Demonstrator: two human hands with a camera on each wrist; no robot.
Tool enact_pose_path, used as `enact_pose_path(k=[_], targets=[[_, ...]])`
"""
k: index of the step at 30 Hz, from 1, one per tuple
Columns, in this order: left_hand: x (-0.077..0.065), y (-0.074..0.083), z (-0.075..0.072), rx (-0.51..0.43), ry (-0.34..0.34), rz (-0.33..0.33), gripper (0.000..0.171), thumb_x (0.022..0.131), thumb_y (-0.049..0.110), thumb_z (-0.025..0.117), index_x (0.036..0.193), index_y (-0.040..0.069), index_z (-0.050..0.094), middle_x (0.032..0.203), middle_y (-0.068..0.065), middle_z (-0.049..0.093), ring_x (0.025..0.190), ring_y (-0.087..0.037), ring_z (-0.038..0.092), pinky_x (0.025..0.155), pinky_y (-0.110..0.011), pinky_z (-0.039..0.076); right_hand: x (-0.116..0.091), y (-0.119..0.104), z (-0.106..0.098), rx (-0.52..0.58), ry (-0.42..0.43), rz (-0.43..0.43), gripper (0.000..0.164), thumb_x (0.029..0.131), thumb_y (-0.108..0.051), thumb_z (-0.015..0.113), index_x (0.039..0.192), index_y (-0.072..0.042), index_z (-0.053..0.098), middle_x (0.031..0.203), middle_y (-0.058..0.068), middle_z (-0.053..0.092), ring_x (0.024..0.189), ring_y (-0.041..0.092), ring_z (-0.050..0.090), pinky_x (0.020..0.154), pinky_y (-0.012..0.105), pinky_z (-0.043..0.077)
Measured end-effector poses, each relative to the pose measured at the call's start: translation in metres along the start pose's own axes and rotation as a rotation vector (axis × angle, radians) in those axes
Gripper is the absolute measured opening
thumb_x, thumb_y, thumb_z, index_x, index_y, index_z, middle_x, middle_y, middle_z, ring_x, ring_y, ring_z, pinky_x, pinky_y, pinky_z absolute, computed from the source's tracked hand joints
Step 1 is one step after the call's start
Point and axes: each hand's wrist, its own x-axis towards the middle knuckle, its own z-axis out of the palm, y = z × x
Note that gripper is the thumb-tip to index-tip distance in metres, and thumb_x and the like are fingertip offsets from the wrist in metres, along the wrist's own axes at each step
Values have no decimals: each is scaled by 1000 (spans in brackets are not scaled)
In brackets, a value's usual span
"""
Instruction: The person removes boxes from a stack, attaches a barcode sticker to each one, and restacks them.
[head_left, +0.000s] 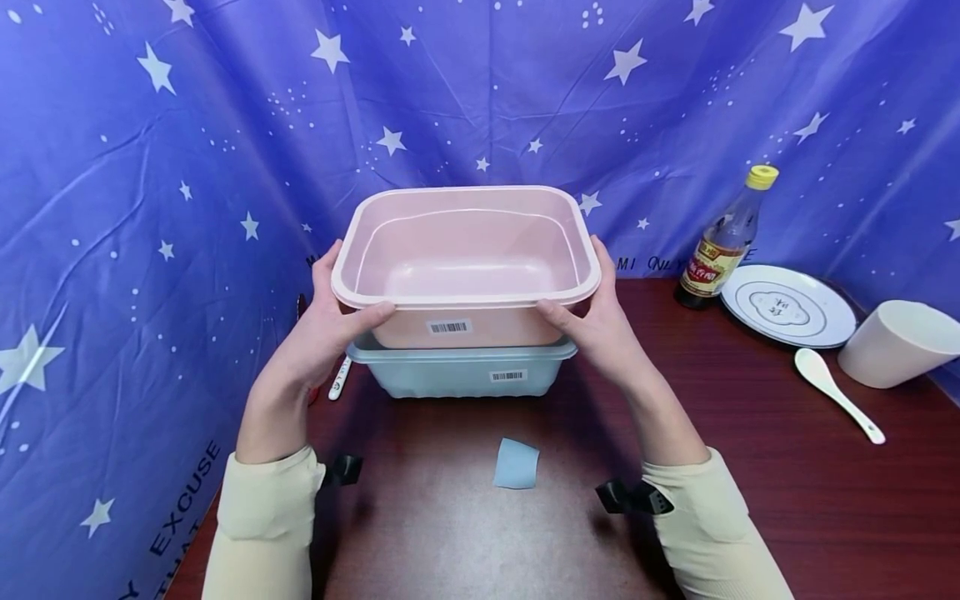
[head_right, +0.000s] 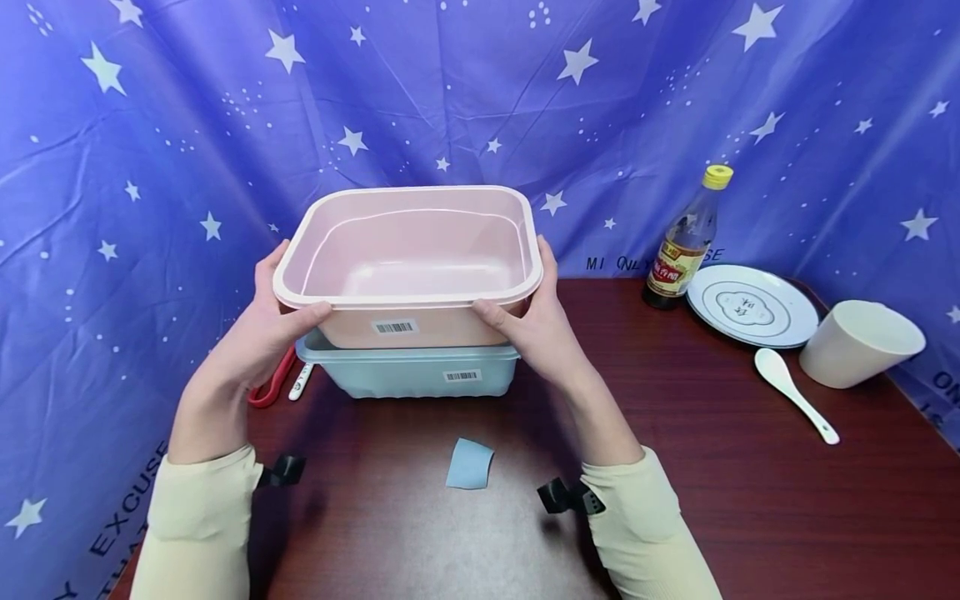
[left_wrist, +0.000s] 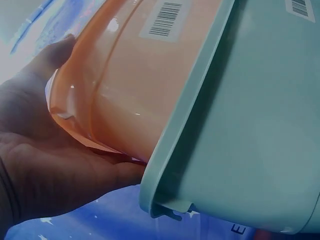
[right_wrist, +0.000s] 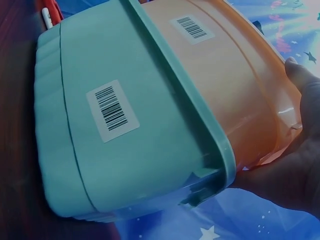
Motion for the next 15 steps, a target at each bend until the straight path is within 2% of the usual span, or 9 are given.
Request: enact_pose_path(k=[4,9,15], targets=[[1,-3,-4,32,-4,-14,100,88,10,73,155,21,-1,157,-10,14,140,-35,32,109,-41,34,1,3,0,-39,-5,7,109,85,-20,79,161,-15,0,159,15,28,139,32,36,114,36,27],[2,-5,-7,60,-9,-35,101,87,10,75,157,23,2,157,-11,19,138,-35,34,106,-39,37,2,3,-2,-66,-6,34,113,83,-18,81,162,-17,1,159,12,30,137,32,39,114,39,28],[5,-7,-9,82,-45,-5,100,85,8,78,159,19,12,151,-14,34,130,-34,42,100,-35,43,5,5,-3,-83,-37,4,101,81,-12,83,159,-18,19,145,11,45,128,35,47,106,35,36]])
